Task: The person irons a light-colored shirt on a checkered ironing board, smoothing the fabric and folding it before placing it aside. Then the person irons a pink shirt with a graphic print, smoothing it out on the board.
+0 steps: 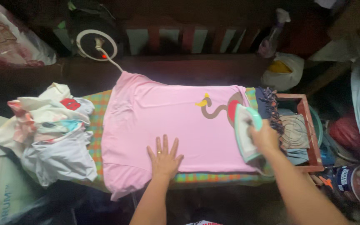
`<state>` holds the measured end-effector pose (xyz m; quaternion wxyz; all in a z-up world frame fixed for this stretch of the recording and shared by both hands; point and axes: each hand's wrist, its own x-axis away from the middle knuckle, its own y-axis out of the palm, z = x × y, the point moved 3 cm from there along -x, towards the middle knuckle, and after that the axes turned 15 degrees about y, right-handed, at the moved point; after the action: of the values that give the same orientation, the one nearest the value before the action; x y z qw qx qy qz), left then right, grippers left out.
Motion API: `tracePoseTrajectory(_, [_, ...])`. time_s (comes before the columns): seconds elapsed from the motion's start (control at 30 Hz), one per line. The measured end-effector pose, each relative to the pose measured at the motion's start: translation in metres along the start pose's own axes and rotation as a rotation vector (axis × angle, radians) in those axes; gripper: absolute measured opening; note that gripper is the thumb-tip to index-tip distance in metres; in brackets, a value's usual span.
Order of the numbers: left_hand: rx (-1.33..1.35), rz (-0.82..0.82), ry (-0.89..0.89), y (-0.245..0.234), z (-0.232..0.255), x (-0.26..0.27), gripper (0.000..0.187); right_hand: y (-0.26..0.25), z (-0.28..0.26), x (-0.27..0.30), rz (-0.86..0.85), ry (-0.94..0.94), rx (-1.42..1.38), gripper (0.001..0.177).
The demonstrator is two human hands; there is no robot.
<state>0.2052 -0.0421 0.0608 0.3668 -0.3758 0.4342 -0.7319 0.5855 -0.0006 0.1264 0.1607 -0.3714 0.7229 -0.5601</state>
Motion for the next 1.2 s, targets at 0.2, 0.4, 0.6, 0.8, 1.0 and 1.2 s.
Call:
tracePoseTrajectory(0.2, [-0.070,0.057,-0.056,0.020,0.009,0.009,0.076,-0.016,0.038,-0.011,-0.283,-0.089,0.039,0.038])
tracePoseTrajectory(0.4, [-0.074,0.060,-0.094,0.020,0.018,0.020,0.076,0.000,0.001,0.039,-0.446,-0.825,0.455,0.045])
tracePoseTrajectory(0.6, [-0.018,0.029,-0.209,0.021,0.017,0.036,0.077,0.014,-0.063,0.061,-0.388,-0.589,0.329,0.041])
tracePoseTrajectory(0.8, [0.000,-0.018,-0.266,0.002,0.016,0.044,0.084,0.026,-0.084,0.071,-0.370,-0.497,0.190,0.041])
tracePoseTrajectory(1.0, [-0.035,-0.039,-0.175,-0.011,0.019,0.022,0.079,0.017,-0.051,0.042,-0.199,-0.269,0.144,0.042])
tracePoseTrajectory(1.2, [-0.009,-0.056,0.039,0.001,0.055,-0.023,0.078,-0.008,0.004,-0.008,-0.092,-0.097,0.022,0.046])
